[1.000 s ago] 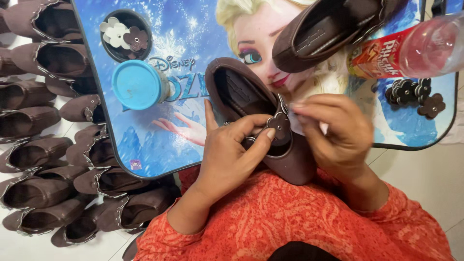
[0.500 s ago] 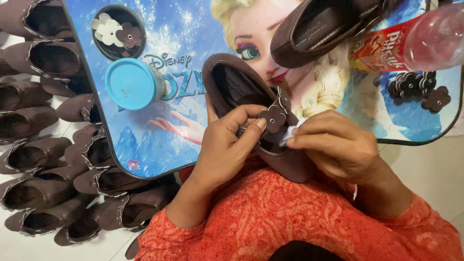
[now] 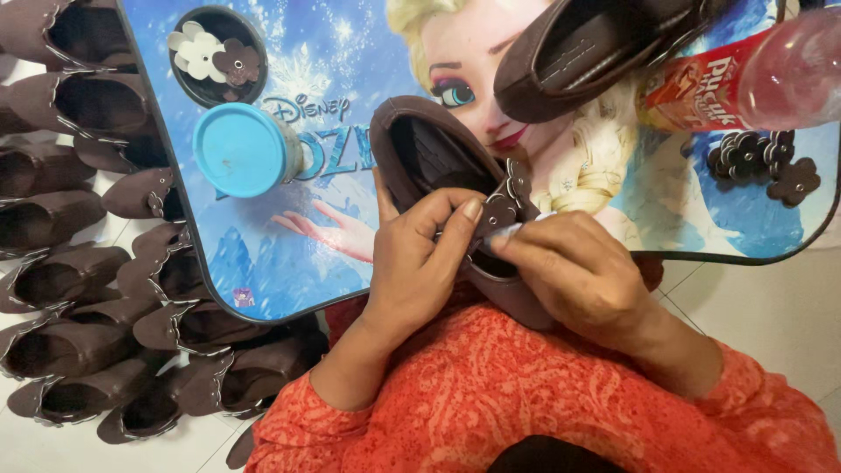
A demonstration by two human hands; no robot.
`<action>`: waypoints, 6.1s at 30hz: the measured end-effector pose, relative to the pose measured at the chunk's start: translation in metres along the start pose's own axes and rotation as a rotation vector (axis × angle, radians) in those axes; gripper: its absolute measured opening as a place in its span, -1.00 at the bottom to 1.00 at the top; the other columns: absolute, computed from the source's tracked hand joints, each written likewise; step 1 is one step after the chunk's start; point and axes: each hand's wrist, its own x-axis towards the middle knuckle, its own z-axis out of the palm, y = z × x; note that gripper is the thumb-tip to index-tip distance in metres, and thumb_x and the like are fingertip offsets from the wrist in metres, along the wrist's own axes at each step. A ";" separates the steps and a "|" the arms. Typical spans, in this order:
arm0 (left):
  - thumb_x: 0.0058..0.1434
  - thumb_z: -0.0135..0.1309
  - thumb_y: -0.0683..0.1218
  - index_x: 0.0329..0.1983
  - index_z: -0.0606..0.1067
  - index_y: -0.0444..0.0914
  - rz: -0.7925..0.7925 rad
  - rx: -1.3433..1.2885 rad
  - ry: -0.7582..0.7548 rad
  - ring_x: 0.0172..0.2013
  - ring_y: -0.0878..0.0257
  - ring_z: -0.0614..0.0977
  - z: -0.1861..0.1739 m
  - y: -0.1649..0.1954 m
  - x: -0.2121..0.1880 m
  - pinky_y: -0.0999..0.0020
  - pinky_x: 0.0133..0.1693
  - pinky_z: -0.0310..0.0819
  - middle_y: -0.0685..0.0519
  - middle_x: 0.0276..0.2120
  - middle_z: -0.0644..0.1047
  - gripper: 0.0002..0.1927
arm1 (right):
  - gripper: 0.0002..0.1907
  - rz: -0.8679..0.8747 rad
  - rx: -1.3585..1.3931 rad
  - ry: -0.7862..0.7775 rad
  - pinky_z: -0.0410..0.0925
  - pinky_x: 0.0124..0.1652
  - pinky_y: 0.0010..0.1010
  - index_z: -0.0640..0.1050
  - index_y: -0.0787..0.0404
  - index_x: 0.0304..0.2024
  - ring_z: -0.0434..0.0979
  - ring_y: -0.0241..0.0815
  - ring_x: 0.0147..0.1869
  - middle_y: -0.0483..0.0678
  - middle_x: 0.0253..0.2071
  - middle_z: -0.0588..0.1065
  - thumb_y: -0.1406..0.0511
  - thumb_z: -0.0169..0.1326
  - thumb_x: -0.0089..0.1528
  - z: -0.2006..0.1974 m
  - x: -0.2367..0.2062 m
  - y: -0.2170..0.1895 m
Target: The person wipes the exterior of brown children's shoes with a white cloth, focusing on the upper and sides. They handle multiple shoes one at a time, turning them over to access different surfaces, then place them back on the floor.
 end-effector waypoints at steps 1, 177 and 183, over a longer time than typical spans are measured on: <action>0.45 -0.02 -0.06 -0.13 0.61 -0.28 0.004 -0.017 -0.001 -0.35 0.34 0.64 -0.001 -0.001 0.000 0.28 0.35 0.03 0.07 -0.43 0.64 -0.76 | -0.66 -0.030 0.033 -0.063 0.43 -0.14 -0.27 0.62 0.30 -0.06 0.56 -0.02 -0.13 0.03 -0.15 0.54 0.54 0.28 0.11 -0.004 -0.002 0.000; 0.48 -0.04 -0.24 0.32 0.35 -0.40 -0.016 -1.201 0.099 0.08 0.18 0.62 -0.049 0.011 0.109 0.27 0.17 0.51 -0.10 0.12 0.56 -0.63 | -0.67 0.232 0.404 0.037 0.45 -0.22 -0.51 0.63 0.26 -0.04 0.61 -0.24 -0.19 -0.02 -0.13 0.55 0.54 0.14 0.15 0.015 0.015 0.054; 0.46 -0.01 -0.25 0.27 0.38 -0.40 0.033 -0.988 0.203 0.06 0.22 0.61 -0.042 0.023 0.126 0.30 0.14 0.50 -0.07 0.08 0.57 -0.66 | -0.66 0.207 0.415 0.025 0.47 -0.18 -0.43 0.64 0.24 -0.04 0.62 -0.17 -0.14 -0.01 -0.14 0.56 0.54 0.14 0.15 0.011 0.016 0.059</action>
